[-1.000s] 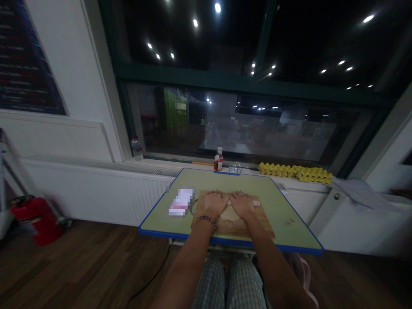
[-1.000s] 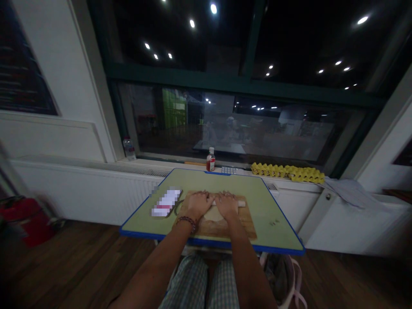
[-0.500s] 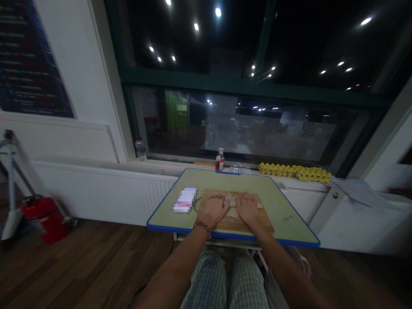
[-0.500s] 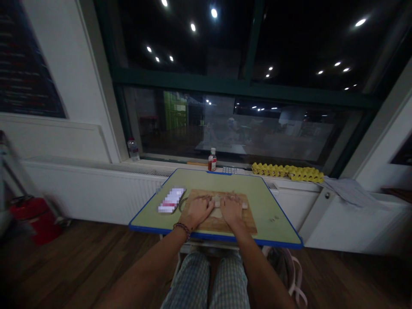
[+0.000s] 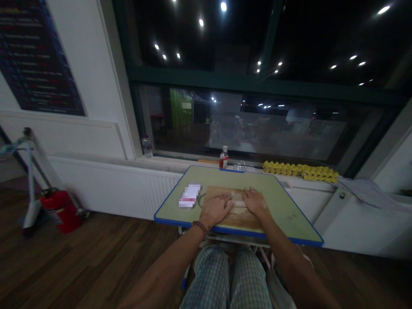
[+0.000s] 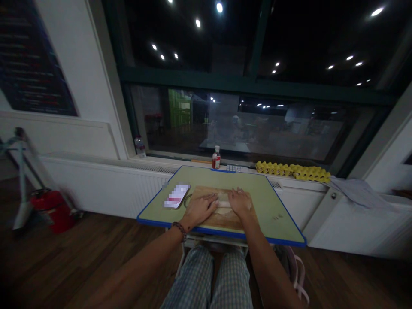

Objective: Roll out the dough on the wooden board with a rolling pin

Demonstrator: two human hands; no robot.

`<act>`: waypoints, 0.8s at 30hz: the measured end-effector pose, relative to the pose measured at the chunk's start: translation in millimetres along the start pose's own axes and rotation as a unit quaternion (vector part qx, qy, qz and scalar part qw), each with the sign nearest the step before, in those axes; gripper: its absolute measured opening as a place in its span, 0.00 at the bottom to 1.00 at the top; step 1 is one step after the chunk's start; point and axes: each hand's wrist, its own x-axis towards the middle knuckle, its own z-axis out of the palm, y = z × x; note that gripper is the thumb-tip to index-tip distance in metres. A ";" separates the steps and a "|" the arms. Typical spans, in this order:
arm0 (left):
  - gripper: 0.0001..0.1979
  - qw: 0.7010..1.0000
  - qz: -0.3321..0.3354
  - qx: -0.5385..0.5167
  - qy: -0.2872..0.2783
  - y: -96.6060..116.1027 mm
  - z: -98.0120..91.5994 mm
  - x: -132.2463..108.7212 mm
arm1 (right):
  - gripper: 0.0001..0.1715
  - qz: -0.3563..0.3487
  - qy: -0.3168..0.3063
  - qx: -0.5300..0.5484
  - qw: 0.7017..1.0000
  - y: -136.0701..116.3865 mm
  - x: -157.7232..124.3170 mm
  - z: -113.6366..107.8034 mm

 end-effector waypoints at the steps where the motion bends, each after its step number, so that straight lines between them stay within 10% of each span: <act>1: 0.27 1.000 -0.027 0.001 -0.004 0.8 -1.0 1.4 | 0.32 -0.003 -0.003 -0.004 1.000 -1.7 -0.6 -0.1; 6: 0.33 0.987 -0.149 0.057 -0.010 6.0 7.1 20.8 | 0.31 -0.022 -0.006 -0.010 1.000 -7.3 -1.0 3.1; 17: 0.27 0.990 -0.059 0.124 0.023 -0.7 31.2 30.4 | 0.29 -0.062 0.065 0.039 0.995 15.0 -19.7 10.4; 24: 0.26 0.990 -0.012 0.127 0.060 -18.6 33.1 24.1 | 0.28 0.099 0.084 0.186 0.974 48.7 -14.5 15.0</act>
